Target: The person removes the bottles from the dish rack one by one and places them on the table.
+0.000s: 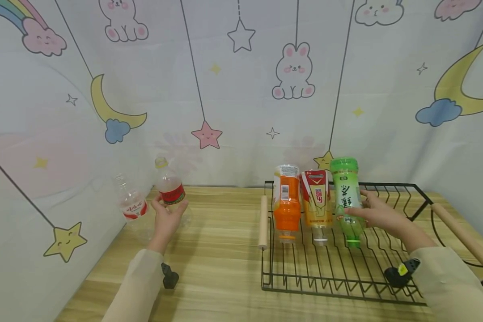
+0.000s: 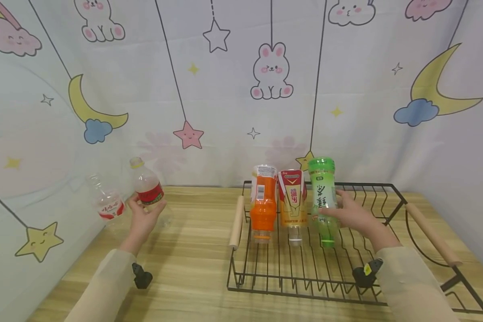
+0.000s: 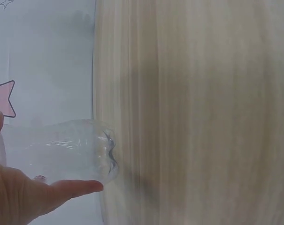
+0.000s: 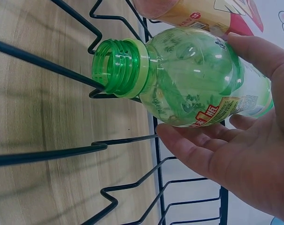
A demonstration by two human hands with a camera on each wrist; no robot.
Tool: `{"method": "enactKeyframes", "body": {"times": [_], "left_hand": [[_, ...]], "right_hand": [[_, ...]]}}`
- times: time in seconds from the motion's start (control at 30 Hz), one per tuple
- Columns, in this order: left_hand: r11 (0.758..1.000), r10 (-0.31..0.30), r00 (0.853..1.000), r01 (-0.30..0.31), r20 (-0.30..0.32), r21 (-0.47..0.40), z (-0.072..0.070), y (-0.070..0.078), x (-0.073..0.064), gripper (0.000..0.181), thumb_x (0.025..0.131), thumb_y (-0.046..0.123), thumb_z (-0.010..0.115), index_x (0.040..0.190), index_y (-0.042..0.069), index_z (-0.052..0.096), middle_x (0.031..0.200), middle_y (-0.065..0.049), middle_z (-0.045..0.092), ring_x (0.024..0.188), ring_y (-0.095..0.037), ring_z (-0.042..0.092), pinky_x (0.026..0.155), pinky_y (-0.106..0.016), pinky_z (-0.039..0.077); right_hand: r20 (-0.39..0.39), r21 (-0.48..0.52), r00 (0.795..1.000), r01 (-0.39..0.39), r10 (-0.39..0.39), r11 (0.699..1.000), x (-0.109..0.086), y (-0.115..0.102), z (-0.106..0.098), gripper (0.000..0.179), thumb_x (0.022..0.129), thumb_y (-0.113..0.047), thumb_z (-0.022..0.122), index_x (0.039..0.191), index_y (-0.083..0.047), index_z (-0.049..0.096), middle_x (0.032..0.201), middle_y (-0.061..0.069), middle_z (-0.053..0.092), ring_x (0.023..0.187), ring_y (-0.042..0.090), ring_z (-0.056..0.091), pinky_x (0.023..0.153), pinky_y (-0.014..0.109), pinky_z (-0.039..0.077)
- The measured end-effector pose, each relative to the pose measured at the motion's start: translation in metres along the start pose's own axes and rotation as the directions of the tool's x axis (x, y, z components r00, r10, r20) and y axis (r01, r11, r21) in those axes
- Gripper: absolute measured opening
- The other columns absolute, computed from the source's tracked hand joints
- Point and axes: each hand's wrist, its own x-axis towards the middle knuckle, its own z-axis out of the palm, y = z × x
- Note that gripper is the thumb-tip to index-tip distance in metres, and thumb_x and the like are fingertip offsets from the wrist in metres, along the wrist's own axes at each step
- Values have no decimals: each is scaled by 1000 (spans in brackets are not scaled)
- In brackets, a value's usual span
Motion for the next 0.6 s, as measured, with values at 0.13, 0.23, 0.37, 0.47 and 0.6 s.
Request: {"method": "enactKeyframes", "body": {"times": [0.13, 0.23, 0.37, 0.47, 0.6], "left_hand": [[1000, -4, 1000, 4, 5, 1, -1, 1, -1, 86, 92, 33, 65, 144, 9, 1, 146, -35, 22, 137, -47, 26, 112, -57, 24], [1000, -10, 1000, 10, 9, 2, -1, 1, -1, 87, 92, 34, 64, 144, 8, 0, 147, -35, 21, 137, -48, 26, 111, -57, 24], [1000, -15, 1000, 15, 13, 1, -2, 1, -2, 88, 92, 36, 64, 145, 9, -1, 147, -35, 21, 137, -48, 26, 111, -56, 25], [1000, -29, 999, 29, 17, -11, -2, 2, -1, 91, 91, 35, 65, 146, 10, -3, 148, -34, 20, 137, -48, 26, 111, -56, 25], [998, -67, 997, 67, 30, -17, -1, 4, -3, 98, 90, 36, 67, 149, 15, -9, 151, -31, 19, 138, -48, 25, 112, -57, 24]], "right_hand": [[12, 5, 1000, 5, -5, 1000, -1, -2, 0, 98, 97, -39, 56, 148, 7, -13, 140, 44, 26, 123, 54, 42, 84, 50, 51], [15, 4, 1000, 7, -7, 1000, -2, -3, 1, 97, 97, -39, 55, 148, 6, -13, 140, 44, 27, 122, 53, 43, 85, 50, 51], [18, 6, 1000, 7, -7, 1000, -3, -5, 0, 97, 97, -40, 55, 148, 6, -13, 140, 44, 26, 122, 53, 43, 86, 51, 51], [19, 4, 1000, 8, -8, 1000, -5, -6, -1, 97, 98, -40, 54, 148, 7, -15, 141, 45, 23, 123, 54, 41, 86, 51, 51], [0, -14, 1000, 11, -11, 1000, -7, -8, -5, 95, 98, -39, 53, 147, 8, -14, 142, 46, 20, 124, 57, 38, 87, 54, 50]]}}
